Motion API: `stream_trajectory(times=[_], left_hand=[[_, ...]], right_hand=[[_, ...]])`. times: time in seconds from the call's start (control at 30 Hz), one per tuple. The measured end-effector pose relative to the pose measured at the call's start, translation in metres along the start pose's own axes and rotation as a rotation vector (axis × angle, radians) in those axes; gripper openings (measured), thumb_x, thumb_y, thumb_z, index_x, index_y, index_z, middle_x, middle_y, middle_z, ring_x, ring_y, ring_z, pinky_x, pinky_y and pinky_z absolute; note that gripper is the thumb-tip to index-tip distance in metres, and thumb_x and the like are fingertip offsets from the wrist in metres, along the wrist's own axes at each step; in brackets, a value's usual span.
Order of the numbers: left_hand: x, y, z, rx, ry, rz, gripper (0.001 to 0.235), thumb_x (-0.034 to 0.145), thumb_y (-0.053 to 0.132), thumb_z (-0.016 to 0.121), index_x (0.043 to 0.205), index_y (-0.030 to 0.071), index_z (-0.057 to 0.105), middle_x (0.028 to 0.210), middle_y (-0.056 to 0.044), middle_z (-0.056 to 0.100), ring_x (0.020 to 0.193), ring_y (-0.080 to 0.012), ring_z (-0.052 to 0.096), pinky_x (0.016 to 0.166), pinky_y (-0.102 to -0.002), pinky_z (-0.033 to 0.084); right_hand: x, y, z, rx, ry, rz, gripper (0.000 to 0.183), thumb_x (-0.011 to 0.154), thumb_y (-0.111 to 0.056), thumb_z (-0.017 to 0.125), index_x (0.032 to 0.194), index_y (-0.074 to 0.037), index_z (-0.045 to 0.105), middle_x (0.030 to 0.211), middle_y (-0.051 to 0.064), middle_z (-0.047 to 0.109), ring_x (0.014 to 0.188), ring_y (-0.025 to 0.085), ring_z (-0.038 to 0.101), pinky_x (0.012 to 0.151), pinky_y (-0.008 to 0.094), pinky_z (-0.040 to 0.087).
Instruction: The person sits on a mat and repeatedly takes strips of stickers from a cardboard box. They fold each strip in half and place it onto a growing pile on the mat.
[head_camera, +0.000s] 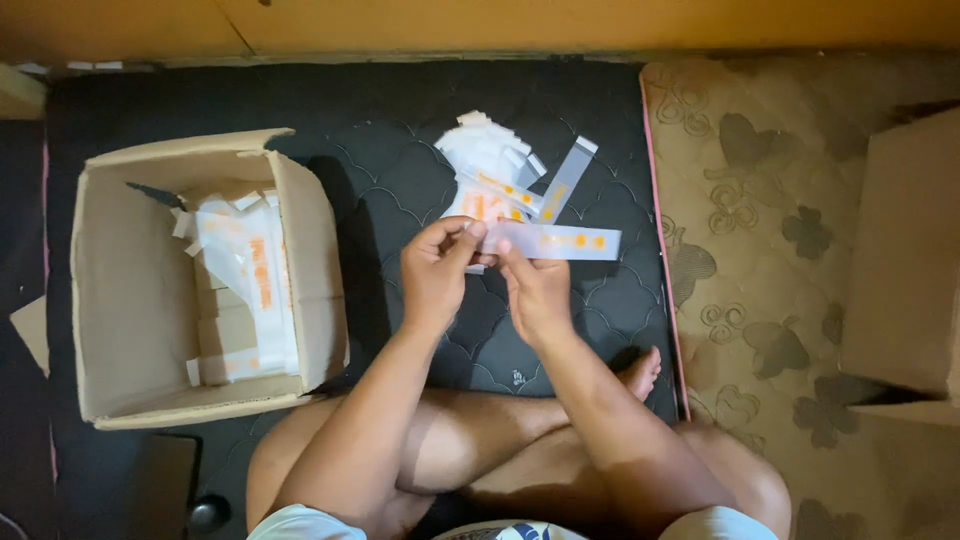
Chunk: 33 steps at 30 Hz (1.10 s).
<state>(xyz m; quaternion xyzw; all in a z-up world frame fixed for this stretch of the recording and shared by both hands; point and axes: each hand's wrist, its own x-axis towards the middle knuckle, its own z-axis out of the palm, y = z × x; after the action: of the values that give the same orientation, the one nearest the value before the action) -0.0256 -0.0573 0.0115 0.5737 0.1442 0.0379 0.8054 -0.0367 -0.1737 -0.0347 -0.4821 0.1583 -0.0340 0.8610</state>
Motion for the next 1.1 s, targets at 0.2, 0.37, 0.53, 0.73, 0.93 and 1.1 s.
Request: stream_trajectory(times=[0.2, 0.37, 0.53, 0.73, 0.93, 1.1], left_hand=[[0.003, -0.004, -0.001, -0.004, -0.046, 0.047, 0.011, 0.092, 0.006, 0.077, 0.096, -0.005, 0.075, 0.074, -0.017, 0.071, 0.065, -0.0213, 0.074, 0.063, -0.036, 0.069], [0.016, -0.006, -0.014, -0.027, 0.046, 0.063, 0.01, 0.092, 0.004, 0.077, 0.098, -0.004, 0.075, 0.074, -0.014, 0.068, 0.064, -0.02, 0.072, 0.062, -0.036, 0.069], [0.028, 0.006, -0.03, -0.036, 0.088, 0.116, 0.009, 0.094, 0.005, 0.075, 0.1, -0.002, 0.075, 0.077, -0.01, 0.068, 0.068, -0.0155, 0.07, 0.065, -0.032, 0.069], [0.026, 0.02, -0.033, 0.065, 0.073, 0.118, 0.01, 0.096, 0.008, 0.075, 0.101, -0.001, 0.076, 0.079, -0.014, 0.069, 0.068, -0.0203, 0.073, 0.065, -0.035, 0.068], [0.036, 0.001, -0.043, 0.039, 0.061, 0.103, 0.013, 0.097, 0.014, 0.074, 0.101, 0.001, 0.075, 0.08, -0.012, 0.069, 0.068, -0.0196, 0.073, 0.066, -0.034, 0.067], [0.033, 0.008, -0.042, -0.016, 0.063, 0.08, 0.016, 0.095, 0.015, 0.077, 0.102, 0.001, 0.076, 0.083, -0.013, 0.068, 0.074, -0.0214, 0.073, 0.066, -0.034, 0.067]], right_hand=[[-0.001, -0.033, 0.017, -0.005, 0.043, -0.018, 0.022, 0.093, -0.007, 0.076, 0.113, -0.002, 0.068, 0.1, 0.01, 0.072, 0.082, 0.02, 0.071, 0.072, 0.033, 0.062], [0.015, -0.035, -0.005, 0.047, 0.037, -0.082, 0.02, 0.096, -0.016, 0.074, 0.11, -0.002, 0.068, 0.102, 0.014, 0.074, 0.083, 0.024, 0.074, 0.069, 0.034, 0.063], [0.029, -0.046, -0.019, 0.107, 0.038, -0.111, 0.024, 0.1, -0.023, 0.068, 0.11, -0.002, 0.07, 0.105, 0.017, 0.075, 0.087, 0.027, 0.076, 0.073, 0.035, 0.065], [0.028, -0.056, -0.022, 0.175, 0.059, -0.109, 0.036, 0.1, -0.037, 0.065, 0.109, -0.002, 0.066, 0.112, 0.02, 0.073, 0.096, 0.033, 0.074, 0.078, 0.04, 0.065], [0.028, -0.05, -0.026, 0.205, 0.06, -0.103, 0.041, 0.101, -0.04, 0.06, 0.109, 0.0, 0.065, 0.12, 0.023, 0.07, 0.1, 0.035, 0.072, 0.082, 0.044, 0.064], [0.024, -0.056, -0.018, 0.174, 0.026, -0.115, 0.041, 0.102, -0.043, 0.058, 0.109, -0.004, 0.067, 0.115, 0.019, 0.072, 0.096, 0.032, 0.073, 0.079, 0.041, 0.065]])
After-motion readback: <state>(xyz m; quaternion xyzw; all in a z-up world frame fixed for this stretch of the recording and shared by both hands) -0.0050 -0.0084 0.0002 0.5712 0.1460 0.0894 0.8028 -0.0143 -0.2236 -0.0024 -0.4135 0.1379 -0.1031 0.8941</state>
